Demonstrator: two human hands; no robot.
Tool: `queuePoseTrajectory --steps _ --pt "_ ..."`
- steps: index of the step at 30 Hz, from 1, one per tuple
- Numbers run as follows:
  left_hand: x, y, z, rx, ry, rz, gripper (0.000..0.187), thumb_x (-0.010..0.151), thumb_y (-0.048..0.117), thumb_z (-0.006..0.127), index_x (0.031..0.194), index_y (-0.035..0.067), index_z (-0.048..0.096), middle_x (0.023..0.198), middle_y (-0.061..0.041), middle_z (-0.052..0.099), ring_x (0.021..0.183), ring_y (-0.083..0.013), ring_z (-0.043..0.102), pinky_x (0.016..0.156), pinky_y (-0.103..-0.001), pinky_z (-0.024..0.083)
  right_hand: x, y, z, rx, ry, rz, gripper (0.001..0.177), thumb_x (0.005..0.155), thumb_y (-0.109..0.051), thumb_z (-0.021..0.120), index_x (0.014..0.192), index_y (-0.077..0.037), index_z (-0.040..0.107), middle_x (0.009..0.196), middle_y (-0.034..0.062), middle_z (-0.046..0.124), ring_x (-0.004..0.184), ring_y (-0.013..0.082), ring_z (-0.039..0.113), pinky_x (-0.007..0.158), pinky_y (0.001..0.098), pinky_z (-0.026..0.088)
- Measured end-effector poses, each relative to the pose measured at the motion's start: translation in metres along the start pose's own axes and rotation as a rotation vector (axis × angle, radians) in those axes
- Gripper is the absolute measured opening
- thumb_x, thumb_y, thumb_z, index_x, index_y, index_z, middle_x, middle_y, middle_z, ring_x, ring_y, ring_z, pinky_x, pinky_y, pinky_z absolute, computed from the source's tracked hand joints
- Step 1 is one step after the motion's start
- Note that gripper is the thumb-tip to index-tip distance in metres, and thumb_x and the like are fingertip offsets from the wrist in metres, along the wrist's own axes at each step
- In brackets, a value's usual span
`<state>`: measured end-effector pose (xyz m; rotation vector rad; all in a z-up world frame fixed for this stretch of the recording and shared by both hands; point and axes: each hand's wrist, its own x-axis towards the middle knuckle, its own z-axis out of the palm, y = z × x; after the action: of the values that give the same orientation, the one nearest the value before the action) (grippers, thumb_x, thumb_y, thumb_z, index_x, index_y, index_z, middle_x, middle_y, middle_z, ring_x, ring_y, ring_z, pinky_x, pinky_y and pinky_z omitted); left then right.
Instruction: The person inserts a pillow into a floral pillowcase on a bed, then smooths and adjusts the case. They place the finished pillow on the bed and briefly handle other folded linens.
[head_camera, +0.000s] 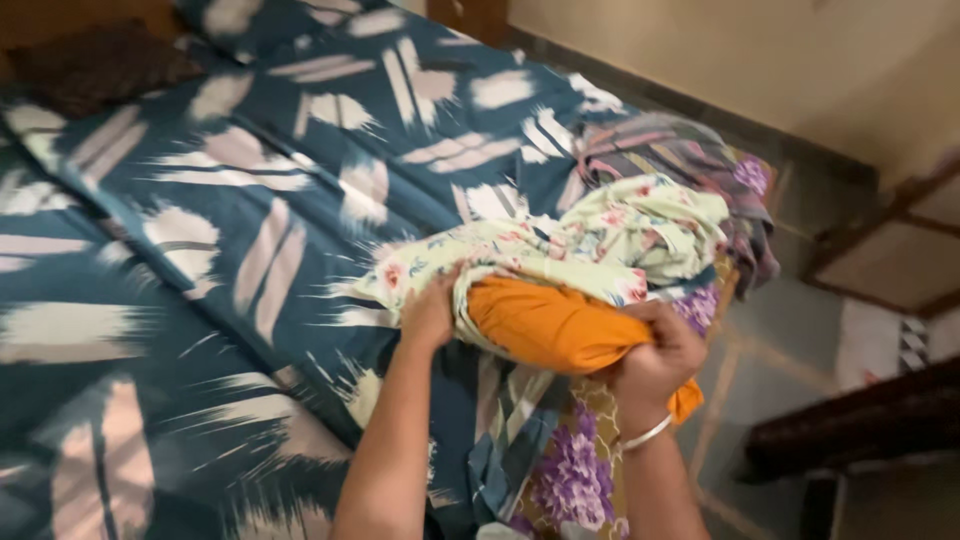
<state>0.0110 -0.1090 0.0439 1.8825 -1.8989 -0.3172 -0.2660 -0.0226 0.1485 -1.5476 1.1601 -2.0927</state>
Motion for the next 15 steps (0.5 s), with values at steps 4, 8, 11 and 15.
queuePoseTrajectory --steps 4,8,11,15 --pt "0.013 -0.015 0.019 -0.066 -0.005 0.032 0.064 0.088 0.007 0.061 0.147 0.031 0.056 0.132 -0.01 0.069 0.124 -0.0301 0.063 0.106 -0.048 0.046 0.019 0.036 -0.045 -0.035 -0.008 0.059 0.029 0.08 0.02 0.048 0.092 0.003 0.068 0.088 0.0046 0.068 0.083 0.0137 0.064 0.079 0.025 0.053" --pt "0.036 -0.067 0.041 -0.647 -0.453 0.073 0.045 0.079 0.01 0.07 0.124 0.018 0.073 0.104 -0.006 0.078 0.1 -0.0224 0.074 0.087 -0.036 0.057 0.035 0.054 -0.1 -0.149 -0.486 0.44 0.033 0.07 0.018 0.058 0.096 0.001 0.072 0.092 0.0069 0.074 0.084 0.0154 0.069 0.078 0.0257 0.057" --pt "0.068 -0.099 0.054 -0.78 -0.898 -0.146 0.027 0.09 0.021 0.074 0.113 0.007 0.078 0.099 -0.007 0.08 0.096 -0.0189 0.074 0.085 -0.033 0.057 0.028 0.07 -0.12 -0.065 -0.77 0.849 0.049 0.065 0.013 0.062 0.109 -0.006 0.072 0.093 0.0093 0.077 0.086 0.0163 0.07 0.076 0.0272 0.055" --pt "0.131 -0.083 0.094 -0.403 -0.6 -0.073 0.037 0.084 0.028 0.066 0.11 0.005 0.079 0.103 -0.017 0.078 0.099 -0.0324 0.073 0.09 -0.044 0.056 -0.006 0.111 -0.117 -0.251 -0.532 0.765 0.025 0.094 -0.007 0.062 0.113 0.001 0.074 0.087 0.0182 0.071 0.078 0.0242 0.066 0.072 0.0353 0.054"
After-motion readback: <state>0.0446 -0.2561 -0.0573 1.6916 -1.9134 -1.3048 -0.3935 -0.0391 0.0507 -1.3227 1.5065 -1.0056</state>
